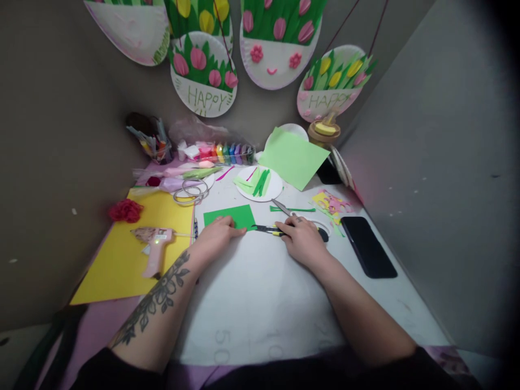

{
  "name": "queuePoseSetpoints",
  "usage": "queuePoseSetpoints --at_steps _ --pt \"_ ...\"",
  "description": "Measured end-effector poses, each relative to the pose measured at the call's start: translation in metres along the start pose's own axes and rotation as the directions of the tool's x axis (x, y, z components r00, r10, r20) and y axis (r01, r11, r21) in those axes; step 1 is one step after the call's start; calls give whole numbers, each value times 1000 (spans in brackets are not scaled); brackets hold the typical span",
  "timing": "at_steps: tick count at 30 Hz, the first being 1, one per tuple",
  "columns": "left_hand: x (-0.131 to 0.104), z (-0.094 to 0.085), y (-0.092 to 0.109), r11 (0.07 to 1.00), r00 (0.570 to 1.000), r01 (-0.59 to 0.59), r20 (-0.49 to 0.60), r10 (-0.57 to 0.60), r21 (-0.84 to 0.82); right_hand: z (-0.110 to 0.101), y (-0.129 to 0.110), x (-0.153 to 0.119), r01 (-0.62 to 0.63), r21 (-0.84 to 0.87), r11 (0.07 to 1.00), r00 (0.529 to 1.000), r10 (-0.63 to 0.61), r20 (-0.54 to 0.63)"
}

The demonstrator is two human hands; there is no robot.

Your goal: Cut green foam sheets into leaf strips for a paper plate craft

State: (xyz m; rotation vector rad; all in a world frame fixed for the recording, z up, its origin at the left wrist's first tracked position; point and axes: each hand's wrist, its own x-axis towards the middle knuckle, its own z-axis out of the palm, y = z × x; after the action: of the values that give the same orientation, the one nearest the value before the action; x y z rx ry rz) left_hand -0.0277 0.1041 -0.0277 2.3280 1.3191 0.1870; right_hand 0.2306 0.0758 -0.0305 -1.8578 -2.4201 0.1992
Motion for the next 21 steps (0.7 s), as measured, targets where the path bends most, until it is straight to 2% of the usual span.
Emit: queuePoseSetpoints --at_steps 8,21 --pt "0 2 -3 999 1000 -5 -24 4 -41 -1 -2 1 8 5 1000 1000 -8 15" --pt "-1 -1 0 997 1000 30 -3 -30 -64 -1 -6 2 28 24 999 1000 -28 12"
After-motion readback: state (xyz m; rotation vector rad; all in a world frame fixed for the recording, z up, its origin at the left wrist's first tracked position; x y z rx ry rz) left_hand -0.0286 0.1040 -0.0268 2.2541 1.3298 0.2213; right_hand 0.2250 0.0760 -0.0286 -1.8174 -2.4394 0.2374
